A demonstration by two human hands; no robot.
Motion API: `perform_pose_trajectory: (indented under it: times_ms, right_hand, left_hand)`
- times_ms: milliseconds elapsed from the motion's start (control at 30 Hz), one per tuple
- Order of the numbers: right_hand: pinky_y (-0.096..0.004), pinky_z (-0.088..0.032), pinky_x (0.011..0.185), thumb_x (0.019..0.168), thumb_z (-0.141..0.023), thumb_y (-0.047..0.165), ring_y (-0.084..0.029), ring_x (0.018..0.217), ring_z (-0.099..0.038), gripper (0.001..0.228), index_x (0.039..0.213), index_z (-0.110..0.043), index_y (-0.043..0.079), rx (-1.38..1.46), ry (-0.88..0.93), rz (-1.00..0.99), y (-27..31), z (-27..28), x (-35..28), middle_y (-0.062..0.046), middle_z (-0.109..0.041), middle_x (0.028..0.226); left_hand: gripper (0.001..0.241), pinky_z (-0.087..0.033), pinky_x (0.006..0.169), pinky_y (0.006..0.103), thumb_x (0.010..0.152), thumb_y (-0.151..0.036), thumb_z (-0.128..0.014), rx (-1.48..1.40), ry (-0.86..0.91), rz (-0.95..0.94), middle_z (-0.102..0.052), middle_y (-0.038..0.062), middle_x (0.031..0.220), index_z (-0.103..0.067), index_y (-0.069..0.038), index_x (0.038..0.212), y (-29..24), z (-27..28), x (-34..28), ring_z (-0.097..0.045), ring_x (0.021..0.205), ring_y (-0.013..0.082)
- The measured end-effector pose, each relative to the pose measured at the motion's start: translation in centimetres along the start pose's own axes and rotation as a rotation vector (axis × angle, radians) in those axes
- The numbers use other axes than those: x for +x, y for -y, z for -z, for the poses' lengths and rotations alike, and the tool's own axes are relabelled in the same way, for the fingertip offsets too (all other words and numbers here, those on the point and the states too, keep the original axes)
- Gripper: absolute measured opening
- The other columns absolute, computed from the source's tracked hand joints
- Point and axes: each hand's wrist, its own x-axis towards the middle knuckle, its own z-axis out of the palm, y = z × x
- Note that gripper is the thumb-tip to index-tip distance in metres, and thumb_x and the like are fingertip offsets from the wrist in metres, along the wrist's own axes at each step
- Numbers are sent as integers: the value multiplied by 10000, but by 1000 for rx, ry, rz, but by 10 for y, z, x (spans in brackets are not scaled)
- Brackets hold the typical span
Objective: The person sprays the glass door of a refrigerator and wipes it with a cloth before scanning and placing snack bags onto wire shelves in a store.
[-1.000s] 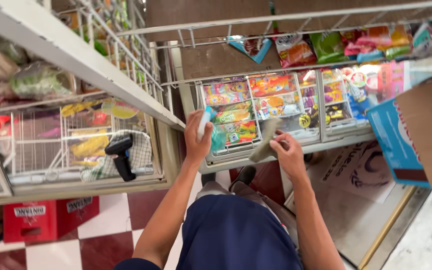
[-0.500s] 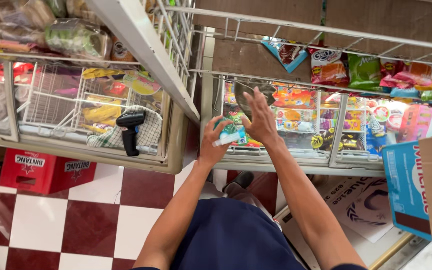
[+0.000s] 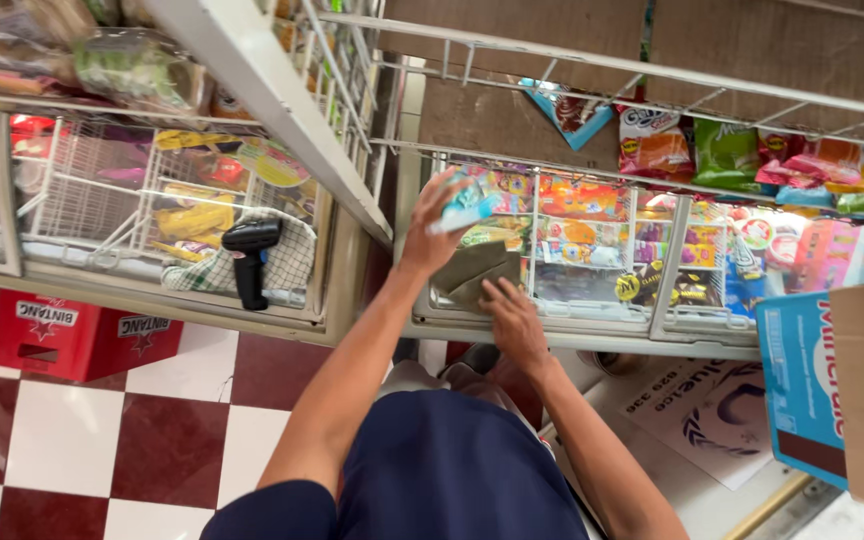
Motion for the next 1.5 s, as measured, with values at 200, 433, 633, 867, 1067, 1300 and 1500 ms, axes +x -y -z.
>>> perform_pose_trajectory:
  times_ms: [200, 433, 633, 867, 1067, 1300, 1500]
  right_hand:
    - [-557, -337, 1165, 854, -631, 9, -351, 1434, -433, 427, 1272, -635, 93, 26, 71, 4, 15, 3, 19, -91, -550, 1494]
    - [-591, -329, 1198, 933, -657, 98, -292, 1441, -479, 319, 1248, -630, 136, -115, -66, -162, 38, -14, 92, -21, -589, 1462]
    - [-779, -87, 1038, 813, -714, 153, -374, 1405, -413, 455, 1244, -620, 41, -51, -26, -121, 67, 13, 88, -129, -524, 1477]
    - [-587, -238, 1255, 1004, -670, 183, -289, 1426, -529, 73, 1059, -622, 187, 81, -195, -6, 83, -30, 65, -61, -612, 1479]
    - [-498, -309, 1300, 1139, -436, 170, -304, 1466, -525, 333, 1436, -540, 60, 584, 117, 275, 209, -41, 76, -130, -541, 1561]
    - [-589, -101, 1239, 1031, -514, 331, -317, 1528, -336, 613, 1552, -409, 27, 359, 446, 586, 274, -46, 123, -160, -407, 1623]
    - [-479, -453, 1081, 997, -591, 335, -285, 1224, -647, 373, 1293, -678, 125, 280, 658, 184, 250, -74, 138, -97, -701, 1308]
  left_hand:
    - [684, -382, 1212, 482, 902, -535, -772, -302, 326, 366, -478, 187, 1580, -526, -196, 1443, 11, -12, 12, -395, 1519, 411]
    - [864, -326, 1204, 482, 943, -517, -709, -276, 229, 410, -324, 264, 1626, -329, -90, 1592, -6, 10, 3, -304, 1522, 425]
    - [557, -426, 1142, 434, 1008, -271, -658, -319, 28, 513, -544, 238, 1454, -475, -18, 1469, -22, 50, -47, -530, 1365, 404]
    - [283, -553, 861, 342, 1037, -276, -633, -538, -8, 884, -739, 118, 1066, -686, -1, 992, -23, 75, -179, -687, 963, 233]
    - [603, -517, 1001, 396, 1010, -587, -445, -1510, -355, 1293, -687, 133, 1244, -612, -73, 1279, -38, 128, -203, -667, 1132, 273]
    - [806, -381, 1135, 533, 986, -694, -420, -1622, -956, 1063, -585, 205, 1432, -441, -75, 1502, 30, 205, -182, -524, 1342, 377]
    - [742, -252, 1174, 601, 856, -352, -780, 558, -209, 668, -530, 248, 1504, -482, -68, 1473, 92, 231, -183, -420, 1436, 441]
